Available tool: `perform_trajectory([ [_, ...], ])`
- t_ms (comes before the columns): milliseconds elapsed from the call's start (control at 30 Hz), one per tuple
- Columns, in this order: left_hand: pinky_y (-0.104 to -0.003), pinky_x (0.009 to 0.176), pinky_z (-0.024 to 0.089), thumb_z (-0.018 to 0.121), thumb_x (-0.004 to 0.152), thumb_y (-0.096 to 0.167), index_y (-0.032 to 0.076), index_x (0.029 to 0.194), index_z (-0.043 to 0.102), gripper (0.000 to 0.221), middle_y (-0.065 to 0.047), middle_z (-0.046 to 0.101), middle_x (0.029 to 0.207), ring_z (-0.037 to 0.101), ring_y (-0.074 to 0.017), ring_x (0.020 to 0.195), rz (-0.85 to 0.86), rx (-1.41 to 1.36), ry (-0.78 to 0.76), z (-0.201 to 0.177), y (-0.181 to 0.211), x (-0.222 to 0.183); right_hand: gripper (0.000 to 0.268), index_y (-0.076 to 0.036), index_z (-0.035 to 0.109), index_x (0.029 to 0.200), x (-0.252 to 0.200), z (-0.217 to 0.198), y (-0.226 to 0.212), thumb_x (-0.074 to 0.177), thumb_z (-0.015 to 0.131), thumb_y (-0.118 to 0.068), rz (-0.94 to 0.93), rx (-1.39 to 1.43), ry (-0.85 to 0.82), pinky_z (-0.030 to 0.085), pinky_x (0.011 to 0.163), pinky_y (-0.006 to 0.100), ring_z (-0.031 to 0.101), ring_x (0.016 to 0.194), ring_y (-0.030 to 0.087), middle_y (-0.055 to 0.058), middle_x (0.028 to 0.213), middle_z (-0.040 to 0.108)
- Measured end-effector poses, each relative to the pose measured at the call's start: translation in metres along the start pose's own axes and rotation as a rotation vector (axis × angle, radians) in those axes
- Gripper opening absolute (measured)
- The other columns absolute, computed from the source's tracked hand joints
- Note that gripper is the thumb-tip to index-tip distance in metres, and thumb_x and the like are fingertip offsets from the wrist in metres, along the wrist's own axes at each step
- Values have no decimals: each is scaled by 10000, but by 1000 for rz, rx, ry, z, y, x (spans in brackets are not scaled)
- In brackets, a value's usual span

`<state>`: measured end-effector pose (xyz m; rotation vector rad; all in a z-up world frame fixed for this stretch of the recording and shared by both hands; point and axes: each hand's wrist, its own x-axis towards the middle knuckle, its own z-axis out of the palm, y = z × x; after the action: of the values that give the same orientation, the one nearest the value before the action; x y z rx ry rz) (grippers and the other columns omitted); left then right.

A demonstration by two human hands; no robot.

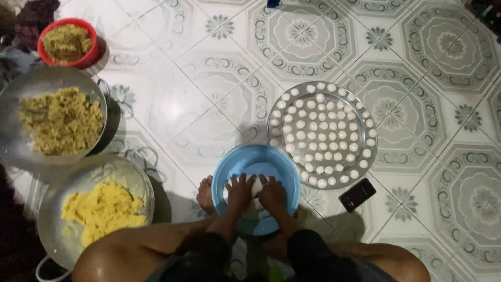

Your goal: A person sits on the floor and kneads a small ball of white dough in a blue plastic bowl.

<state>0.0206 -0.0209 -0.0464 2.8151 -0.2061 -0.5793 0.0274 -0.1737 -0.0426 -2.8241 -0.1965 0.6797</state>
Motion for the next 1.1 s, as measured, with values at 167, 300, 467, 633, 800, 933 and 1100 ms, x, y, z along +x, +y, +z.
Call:
perform_trajectory([
  [167,-754,1145,262,654,916,582,333,1671,130,953,-78,106,1722,98,-520,1529,23,9,-476,16,-25,17,979,-354,163,1676,26,7,55,863,679,-536,-129,239,-440,371,1153,596,316,1471,513,181,1666,279],
  [300,-770,1128,295,669,931,550,332,1647,201,882,-61,158,1702,108,-513,1525,7,-78,-511,-28,-7,-1,998,-393,168,1660,13,-47,51,861,765,-426,-168,281,-625,305,1261,591,328,1508,509,228,1661,338],
  [467,-749,1039,327,643,980,466,324,1647,246,789,-119,323,1595,253,-535,1444,-30,-6,-376,-21,9,-4,963,-325,195,1672,22,-45,36,890,734,-480,-117,244,-561,401,1202,533,455,1435,466,267,1586,426],
  [633,-697,950,355,768,896,422,354,1611,331,841,-130,487,1452,402,-535,1342,-49,20,-118,4,11,11,806,-395,231,1652,14,-32,26,962,639,-484,-23,220,-370,548,1016,506,636,1239,394,201,1456,555],
  [800,-745,1026,278,698,954,459,287,1643,285,821,-125,187,1717,223,-542,1483,49,10,-322,-52,9,30,698,-204,283,1638,9,-19,10,1007,497,-411,173,275,-167,598,933,491,658,1191,379,221,1360,582],
  [933,-672,1131,337,727,929,415,256,1674,205,924,-85,175,1737,249,-415,1558,33,-242,-255,-26,-34,58,791,-132,224,1659,-20,-19,-1,1020,450,-539,283,455,-215,494,1109,523,482,1427,403,267,1546,450],
  [1100,-557,1034,535,673,953,332,158,1373,572,466,-144,663,1314,628,-391,1277,-314,-625,-144,16,-38,63,938,-15,232,1636,-85,-132,-41,944,643,-497,278,731,-436,416,1196,564,449,1450,472,318,1569,443],
])
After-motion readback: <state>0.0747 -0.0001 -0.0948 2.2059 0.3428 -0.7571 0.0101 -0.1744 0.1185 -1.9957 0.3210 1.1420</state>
